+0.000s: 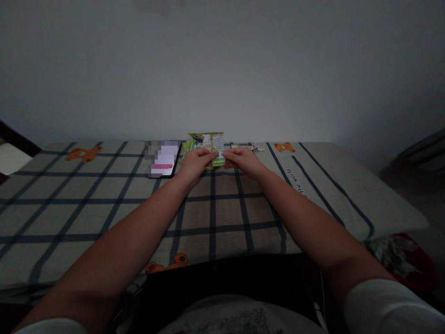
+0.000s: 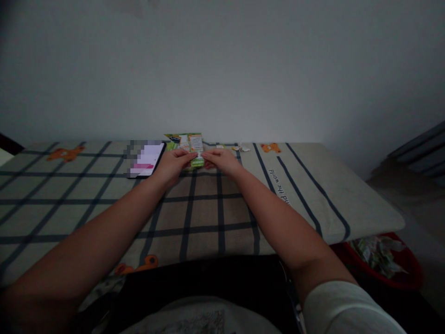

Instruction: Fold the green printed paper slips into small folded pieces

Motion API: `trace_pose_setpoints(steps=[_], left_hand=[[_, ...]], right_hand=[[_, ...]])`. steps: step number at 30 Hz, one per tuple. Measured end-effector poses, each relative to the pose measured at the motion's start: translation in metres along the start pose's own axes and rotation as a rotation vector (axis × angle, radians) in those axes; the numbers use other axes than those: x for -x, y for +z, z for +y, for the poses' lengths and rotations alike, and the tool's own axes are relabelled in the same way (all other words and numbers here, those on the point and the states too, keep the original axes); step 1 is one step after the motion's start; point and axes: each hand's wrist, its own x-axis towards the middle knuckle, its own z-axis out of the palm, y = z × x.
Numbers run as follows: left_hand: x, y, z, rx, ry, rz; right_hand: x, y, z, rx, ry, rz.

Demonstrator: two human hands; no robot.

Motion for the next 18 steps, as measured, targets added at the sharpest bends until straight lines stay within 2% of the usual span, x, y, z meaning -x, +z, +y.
trace_pose_setpoints(steps=[3,8,18], left_hand=[[-0.0016,-0.0008,-0.002,-0.02,0.031,0.018],[-0.0007,0.0023,-0.0033,0.021,0.032,0.008],[0.0019,0.0036,0.0048,0.073,0.037,0.065]], right_hand=[[0.0015,-0.0002,-0.0013,0.034,0.031,-0.011],[0.0031,-0.0001,-0.0037,0.082,-0.017,0.007],[0.0024,0.0008,-0.0012,0.027,0.02,-0.04]])
